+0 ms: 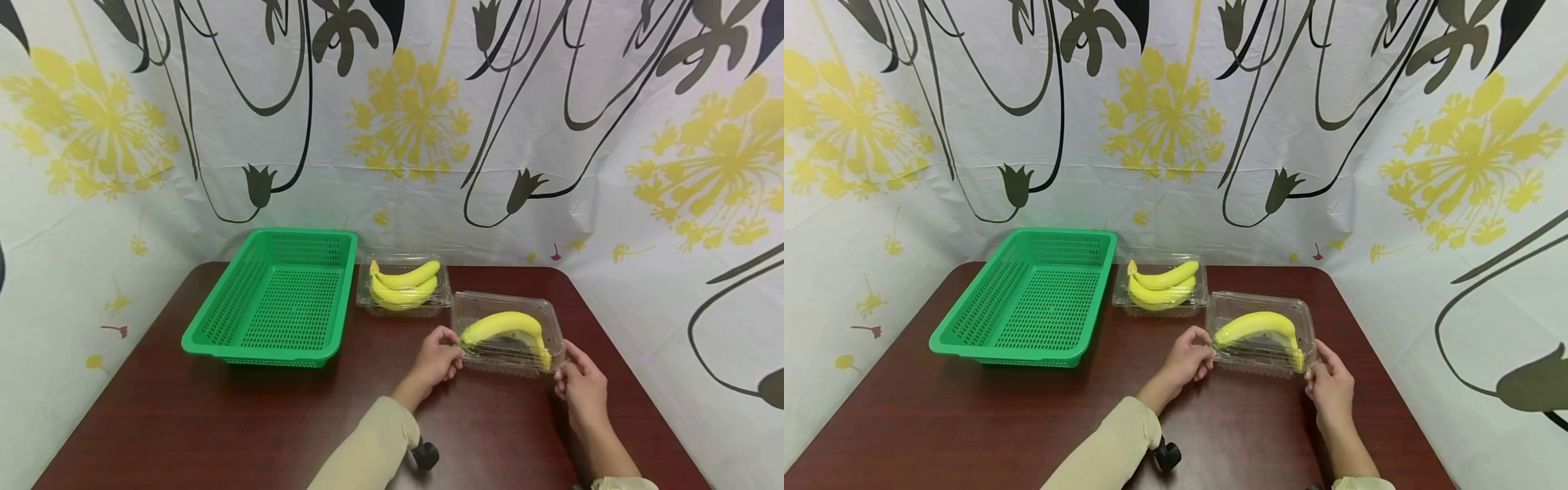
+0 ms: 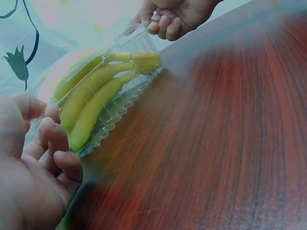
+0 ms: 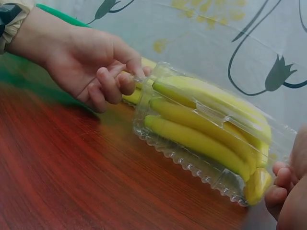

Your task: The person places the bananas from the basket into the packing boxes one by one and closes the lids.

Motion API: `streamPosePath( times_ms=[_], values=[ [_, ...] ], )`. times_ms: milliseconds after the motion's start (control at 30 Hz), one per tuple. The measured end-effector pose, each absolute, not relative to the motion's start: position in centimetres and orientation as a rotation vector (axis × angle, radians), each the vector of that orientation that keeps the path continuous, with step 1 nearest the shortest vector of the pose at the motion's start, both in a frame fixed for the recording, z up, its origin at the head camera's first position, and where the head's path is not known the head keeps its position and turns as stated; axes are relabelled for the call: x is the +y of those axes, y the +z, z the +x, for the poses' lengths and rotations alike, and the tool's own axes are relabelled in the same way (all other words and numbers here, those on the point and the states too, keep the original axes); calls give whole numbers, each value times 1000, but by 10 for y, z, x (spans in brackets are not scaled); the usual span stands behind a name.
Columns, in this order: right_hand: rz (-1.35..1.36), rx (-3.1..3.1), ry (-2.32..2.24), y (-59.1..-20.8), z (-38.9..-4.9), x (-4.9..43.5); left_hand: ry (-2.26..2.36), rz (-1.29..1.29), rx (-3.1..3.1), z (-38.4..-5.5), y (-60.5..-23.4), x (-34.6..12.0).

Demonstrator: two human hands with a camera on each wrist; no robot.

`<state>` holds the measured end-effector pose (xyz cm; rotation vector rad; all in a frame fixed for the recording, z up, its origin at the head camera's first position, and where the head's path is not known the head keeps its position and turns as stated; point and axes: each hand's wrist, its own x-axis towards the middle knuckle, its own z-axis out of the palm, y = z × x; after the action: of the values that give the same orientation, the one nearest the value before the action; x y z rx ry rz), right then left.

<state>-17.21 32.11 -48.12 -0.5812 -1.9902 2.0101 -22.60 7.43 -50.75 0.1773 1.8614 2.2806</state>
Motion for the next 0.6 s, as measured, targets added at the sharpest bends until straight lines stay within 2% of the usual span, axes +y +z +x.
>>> streamPosePath(
  times_ms=[600],
  values=[
    [-658, -1689, 2094, -484, -182, 317, 2330, 197, 1878, -223, -506, 77]
  ],
)
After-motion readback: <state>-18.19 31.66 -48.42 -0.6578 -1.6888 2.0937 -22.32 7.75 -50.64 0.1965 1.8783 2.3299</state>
